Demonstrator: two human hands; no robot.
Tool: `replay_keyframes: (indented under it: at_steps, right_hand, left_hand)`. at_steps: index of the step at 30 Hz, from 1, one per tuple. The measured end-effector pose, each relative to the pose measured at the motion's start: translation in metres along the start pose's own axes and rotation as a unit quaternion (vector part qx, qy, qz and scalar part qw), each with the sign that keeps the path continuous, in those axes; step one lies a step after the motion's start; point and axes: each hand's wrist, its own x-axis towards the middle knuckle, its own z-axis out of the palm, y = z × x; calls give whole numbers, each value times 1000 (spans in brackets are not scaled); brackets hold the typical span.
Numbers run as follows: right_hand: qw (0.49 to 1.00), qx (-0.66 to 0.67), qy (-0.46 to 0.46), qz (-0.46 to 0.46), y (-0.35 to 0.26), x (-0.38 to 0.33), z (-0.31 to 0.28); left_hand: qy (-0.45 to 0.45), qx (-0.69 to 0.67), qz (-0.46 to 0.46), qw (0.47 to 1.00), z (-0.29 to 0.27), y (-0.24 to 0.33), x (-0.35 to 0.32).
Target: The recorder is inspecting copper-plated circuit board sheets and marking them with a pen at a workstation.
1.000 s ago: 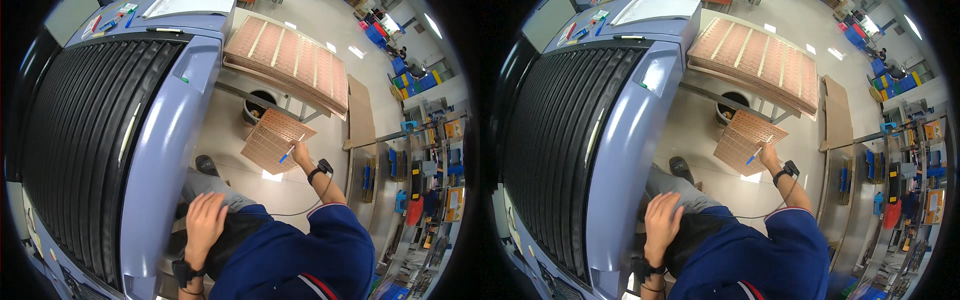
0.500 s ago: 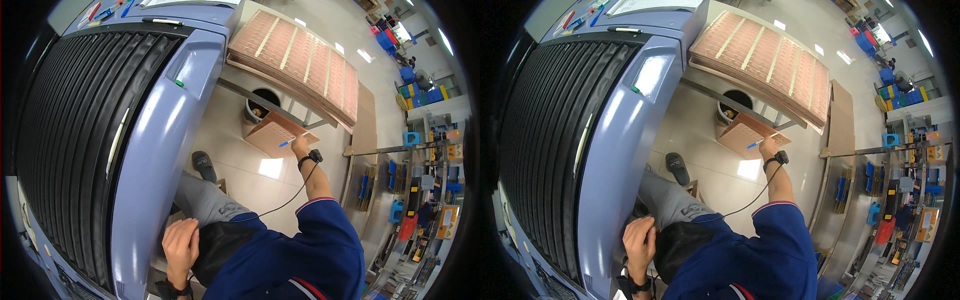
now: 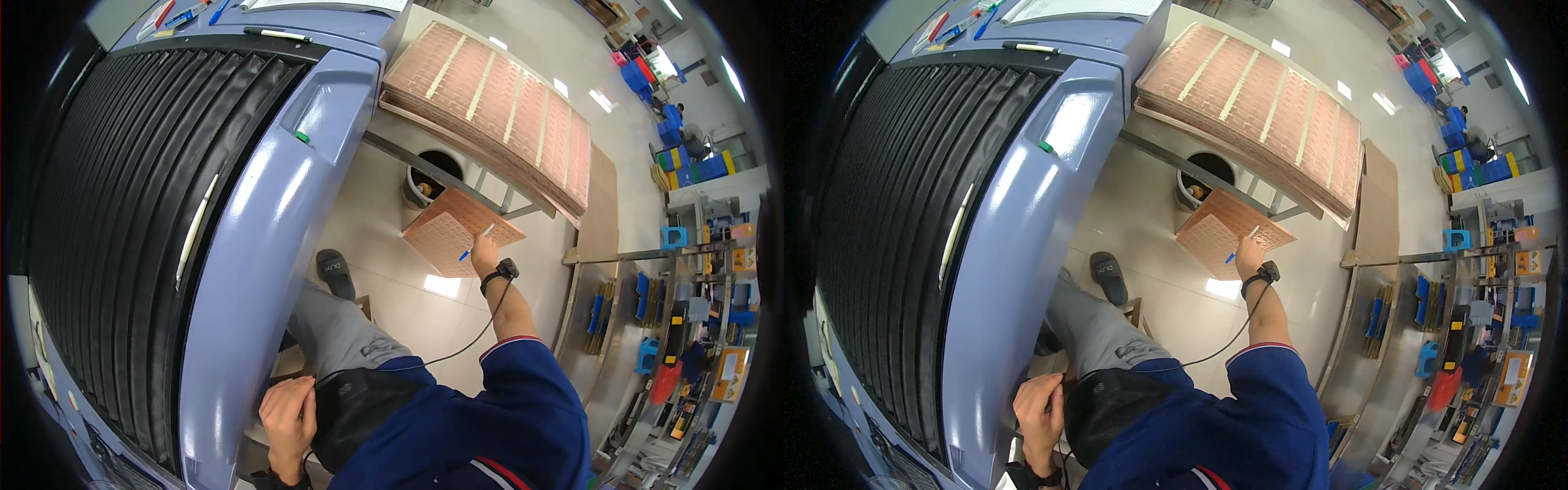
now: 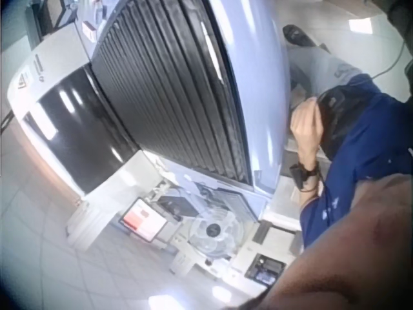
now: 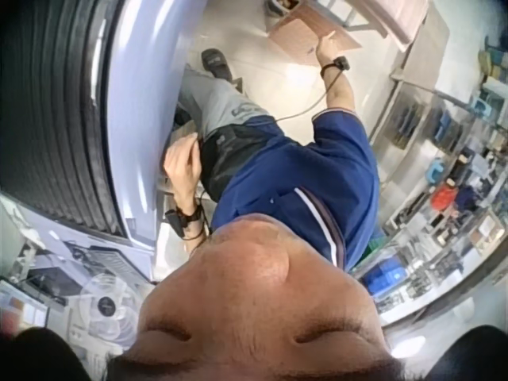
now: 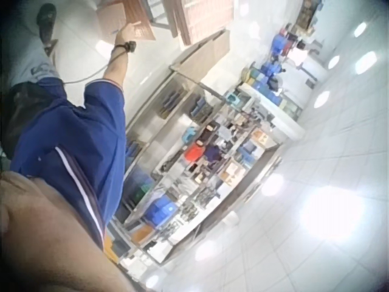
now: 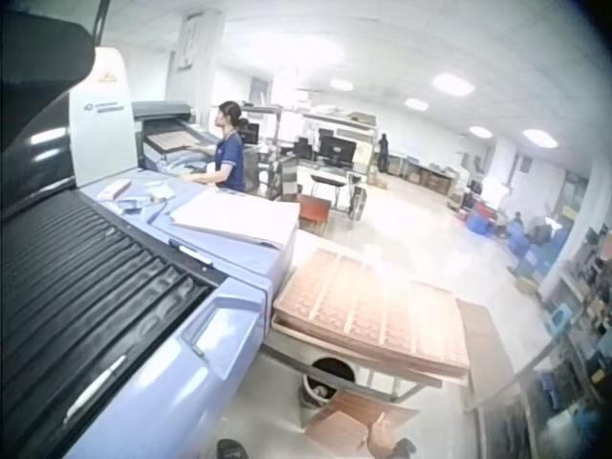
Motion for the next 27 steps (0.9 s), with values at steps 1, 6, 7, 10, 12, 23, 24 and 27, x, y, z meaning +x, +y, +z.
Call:
replay_keyframes:
  at_steps: [1,6,7,10,12,23,24,27]
  right_hand:
    - [1000,-2,-3,-5,-2,1,-4]
    - [1000,-20,10,-13,-1,20,-17]
    - [1000,-21,8,-17,-3,24,-17]
    - [998,-25,47,-39,-7,38,-17]
    - [995,-47,69,-62,-5,50,-18]
    - [994,7,98,-42,-11,63,-14]
    - [996,1,83,-21,-8,66,-13]
    - [998,24,61,2,-9,64,-23]
  left_hand:
    - [1,0,-6,1000,0,0,0]
    - [-6,10,10,1000,2,6,6]
    - [-6,10,12,1000,2,7,7]
    - [-14,14,7,1000,5,11,8]
    - [-16,17,4,1000,5,15,10]
    - [-5,27,-12,1000,6,22,17]
    - [-9,23,-11,1000,5,22,18]
    - [-15,22,-13,1000,5,21,14]
